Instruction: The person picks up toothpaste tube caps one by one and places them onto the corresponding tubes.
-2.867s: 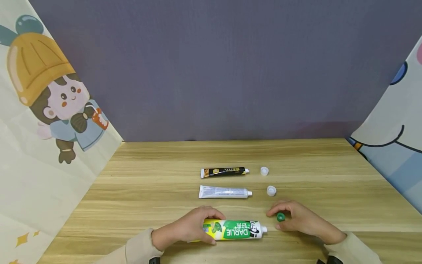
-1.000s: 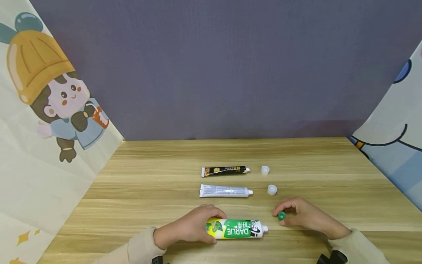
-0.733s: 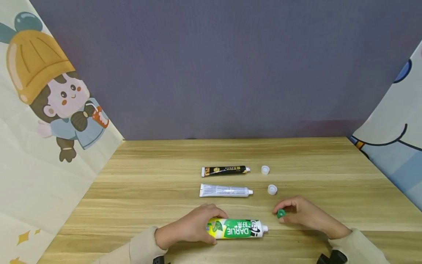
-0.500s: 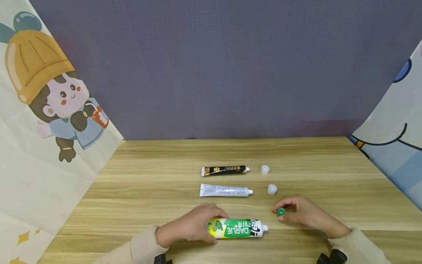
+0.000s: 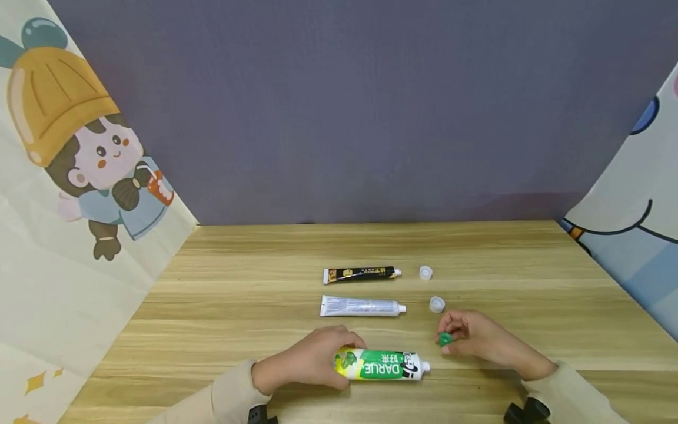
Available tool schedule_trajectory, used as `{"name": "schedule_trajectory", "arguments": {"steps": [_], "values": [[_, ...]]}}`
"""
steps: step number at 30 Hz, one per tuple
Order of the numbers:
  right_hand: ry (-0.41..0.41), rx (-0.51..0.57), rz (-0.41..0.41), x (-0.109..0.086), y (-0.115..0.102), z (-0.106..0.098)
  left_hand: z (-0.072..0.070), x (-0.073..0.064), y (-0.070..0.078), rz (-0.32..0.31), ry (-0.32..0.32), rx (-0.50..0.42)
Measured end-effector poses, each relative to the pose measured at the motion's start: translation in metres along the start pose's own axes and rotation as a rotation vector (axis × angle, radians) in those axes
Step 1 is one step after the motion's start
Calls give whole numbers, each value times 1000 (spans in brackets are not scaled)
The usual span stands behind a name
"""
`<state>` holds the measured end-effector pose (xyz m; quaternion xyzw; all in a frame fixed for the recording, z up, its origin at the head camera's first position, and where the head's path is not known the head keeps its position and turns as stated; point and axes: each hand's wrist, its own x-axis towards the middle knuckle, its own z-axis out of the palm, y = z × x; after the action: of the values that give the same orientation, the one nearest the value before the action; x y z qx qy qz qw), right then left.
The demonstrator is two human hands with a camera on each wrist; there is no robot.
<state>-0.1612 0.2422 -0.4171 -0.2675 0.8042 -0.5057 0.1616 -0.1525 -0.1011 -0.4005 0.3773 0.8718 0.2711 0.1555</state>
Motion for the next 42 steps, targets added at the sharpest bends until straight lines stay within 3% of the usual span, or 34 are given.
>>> {"name": "schedule_trajectory", "arguments": {"steps": [13, 19, 32, 42], "values": [[49, 34, -12, 4, -6, 3, 0, -1, 0, 65, 45, -6], [79, 2, -28, 7, -10, 4, -3, -2, 1, 53, 81, -29], [176, -146, -56, 10, -19, 5, -24, -4, 0, -15, 144, -93], [176, -180, -82, 19, -32, 2, -41, 0, 1, -2, 208, -68]]}}
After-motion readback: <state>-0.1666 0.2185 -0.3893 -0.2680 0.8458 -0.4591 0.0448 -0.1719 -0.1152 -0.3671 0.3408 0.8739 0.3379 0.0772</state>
